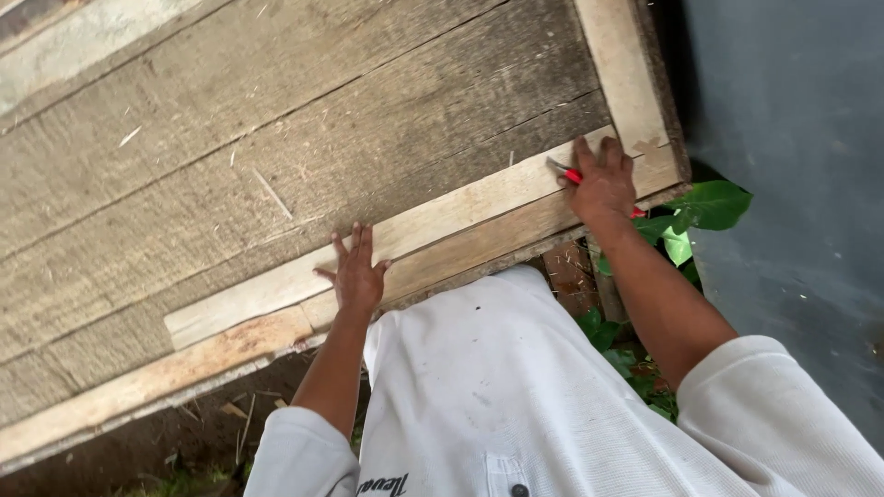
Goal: Applying glue to a thin wood strip, attaching it to a wooden plank, and trimming the edges with a utility knife.
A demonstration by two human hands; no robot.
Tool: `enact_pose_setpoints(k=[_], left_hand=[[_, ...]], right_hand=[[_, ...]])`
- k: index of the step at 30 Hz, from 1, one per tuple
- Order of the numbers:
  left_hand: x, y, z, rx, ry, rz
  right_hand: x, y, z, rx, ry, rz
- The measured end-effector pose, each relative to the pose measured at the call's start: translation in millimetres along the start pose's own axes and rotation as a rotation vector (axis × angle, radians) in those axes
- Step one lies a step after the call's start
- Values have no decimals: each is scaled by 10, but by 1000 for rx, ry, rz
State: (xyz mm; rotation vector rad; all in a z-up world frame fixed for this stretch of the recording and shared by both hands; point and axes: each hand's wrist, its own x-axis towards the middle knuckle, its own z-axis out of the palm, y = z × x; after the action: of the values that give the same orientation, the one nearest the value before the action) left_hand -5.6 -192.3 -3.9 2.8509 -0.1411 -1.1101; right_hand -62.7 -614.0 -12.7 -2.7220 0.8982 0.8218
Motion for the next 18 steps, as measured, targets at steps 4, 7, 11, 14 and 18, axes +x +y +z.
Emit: enact_pose_setpoints(k=[4,7,11,14,18], left_hand=[[29,-45,73,-12,-3,22],[49,-55,50,-41,-19,21],[29,-60,82,-54,-20,10],[3,-36,101,-44,5,11],[3,-57,161,-59,36,18]], right_hand=[[90,36,79,-47,15,-20],[56,2,-52,-35,-32,-9],[170,58,27,-26,-20,-28],[230,91,49,-44,-45,-18],[218,51,-12,-74,-72,-23]])
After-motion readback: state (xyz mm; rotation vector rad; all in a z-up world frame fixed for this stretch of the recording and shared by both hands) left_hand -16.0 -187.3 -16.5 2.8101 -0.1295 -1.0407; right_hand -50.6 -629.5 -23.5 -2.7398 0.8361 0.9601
